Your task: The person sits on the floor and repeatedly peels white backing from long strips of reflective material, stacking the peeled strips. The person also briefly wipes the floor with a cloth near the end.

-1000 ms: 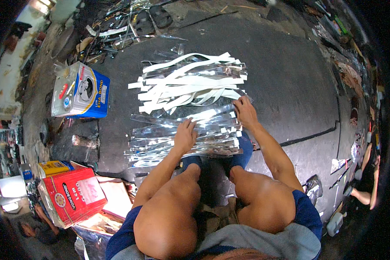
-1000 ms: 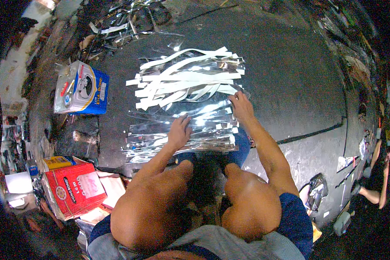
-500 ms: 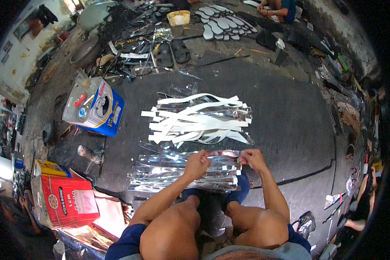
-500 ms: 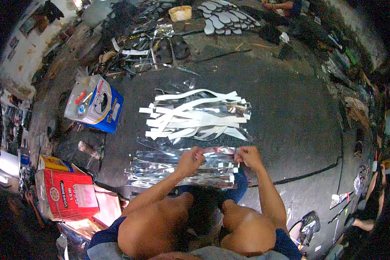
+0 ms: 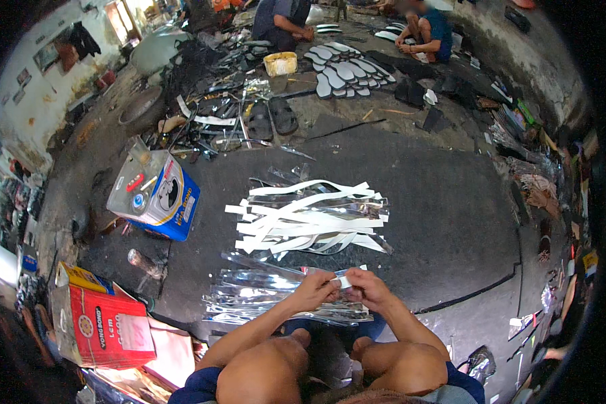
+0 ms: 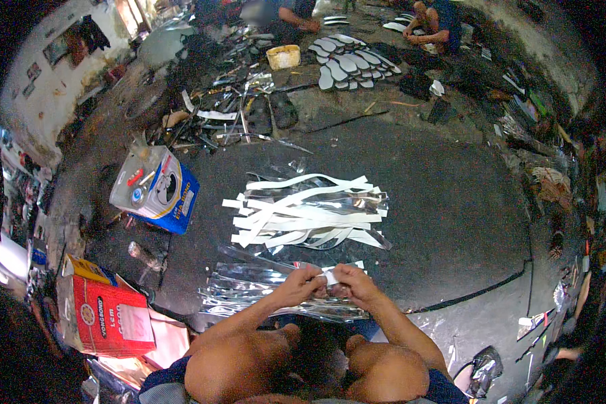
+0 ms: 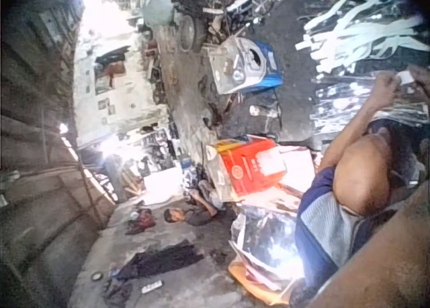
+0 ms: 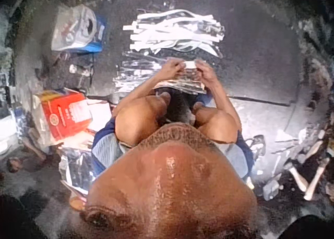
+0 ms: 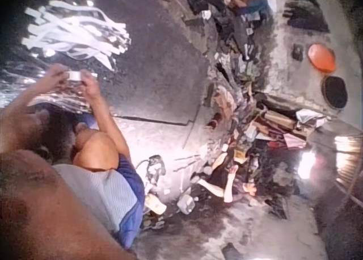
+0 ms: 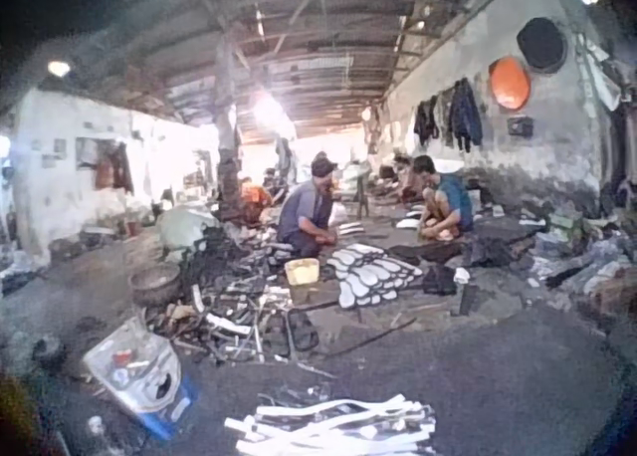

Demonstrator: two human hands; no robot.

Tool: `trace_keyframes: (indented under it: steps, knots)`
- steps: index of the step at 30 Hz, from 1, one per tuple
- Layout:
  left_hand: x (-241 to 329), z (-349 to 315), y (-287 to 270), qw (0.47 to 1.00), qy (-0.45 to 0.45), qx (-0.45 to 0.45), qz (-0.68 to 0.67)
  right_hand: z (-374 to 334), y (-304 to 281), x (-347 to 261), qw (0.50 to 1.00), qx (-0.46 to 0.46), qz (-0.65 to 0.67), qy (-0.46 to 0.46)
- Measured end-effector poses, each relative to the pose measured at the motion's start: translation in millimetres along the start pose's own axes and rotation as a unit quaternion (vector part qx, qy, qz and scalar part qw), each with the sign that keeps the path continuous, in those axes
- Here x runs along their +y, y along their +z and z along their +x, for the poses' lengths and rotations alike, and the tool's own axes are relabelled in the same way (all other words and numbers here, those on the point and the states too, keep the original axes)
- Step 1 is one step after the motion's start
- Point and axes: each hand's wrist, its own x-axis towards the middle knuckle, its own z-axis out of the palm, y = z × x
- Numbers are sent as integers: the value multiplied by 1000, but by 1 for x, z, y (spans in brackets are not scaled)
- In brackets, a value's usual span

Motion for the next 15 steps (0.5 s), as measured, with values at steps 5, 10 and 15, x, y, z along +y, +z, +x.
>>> trace_keyframes:
  steps: [5,10,15]
  knots:
    - [-17,-23,-77,914,-72,275,-290,-15,-65,-7,955,159,224,-110]
    - [-41,-93,-227,695,158,491,-501,-149,-370,-32,840,87,398,-359]
    - [-2,-173,-281,584,168,746,-271,-178,-355,-84,515,731,-79,-441]
